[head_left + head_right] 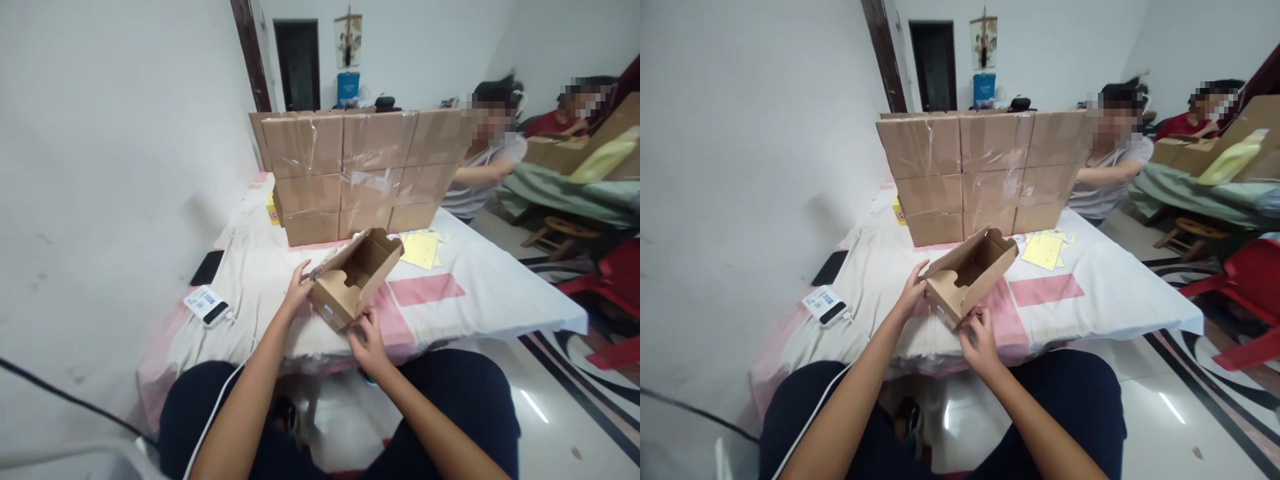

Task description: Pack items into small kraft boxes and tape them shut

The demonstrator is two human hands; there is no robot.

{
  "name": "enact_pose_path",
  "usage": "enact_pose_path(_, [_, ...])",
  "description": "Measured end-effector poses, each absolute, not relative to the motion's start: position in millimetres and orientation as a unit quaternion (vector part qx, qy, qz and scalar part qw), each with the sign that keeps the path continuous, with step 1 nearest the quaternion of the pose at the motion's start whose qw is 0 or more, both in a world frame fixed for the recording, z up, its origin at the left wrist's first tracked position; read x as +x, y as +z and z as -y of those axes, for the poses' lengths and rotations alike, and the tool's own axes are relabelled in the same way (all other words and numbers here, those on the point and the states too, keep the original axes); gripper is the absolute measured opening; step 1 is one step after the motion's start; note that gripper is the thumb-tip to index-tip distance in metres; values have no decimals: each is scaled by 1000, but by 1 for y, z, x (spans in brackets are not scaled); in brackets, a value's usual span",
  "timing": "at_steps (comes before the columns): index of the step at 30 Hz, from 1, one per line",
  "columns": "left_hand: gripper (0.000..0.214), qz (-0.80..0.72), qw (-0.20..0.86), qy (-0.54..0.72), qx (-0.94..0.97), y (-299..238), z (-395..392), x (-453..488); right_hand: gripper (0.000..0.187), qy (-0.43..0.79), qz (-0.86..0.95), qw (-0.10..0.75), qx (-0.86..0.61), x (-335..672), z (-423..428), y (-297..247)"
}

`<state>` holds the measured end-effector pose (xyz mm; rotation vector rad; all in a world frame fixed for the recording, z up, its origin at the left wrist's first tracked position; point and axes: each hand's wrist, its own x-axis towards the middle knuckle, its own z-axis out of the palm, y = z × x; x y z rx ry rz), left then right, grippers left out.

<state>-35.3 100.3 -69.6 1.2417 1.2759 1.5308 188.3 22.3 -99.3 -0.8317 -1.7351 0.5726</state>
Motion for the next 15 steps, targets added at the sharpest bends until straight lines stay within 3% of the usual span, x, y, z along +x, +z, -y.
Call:
enact_pose_path(5, [63,-488,414,559,527,-64,-105,-37,7,229,700,558,-381,200,-36,-83])
enact_pose_path(10, [55,-533,358,557,526,-60,-103,-25,8,166,708,568,-385,211,-43,-79])
enact_pose_path(15, [36,-564,329,591,474,-61,-96,-23,58,43,775,538,-330,224,-60,-43])
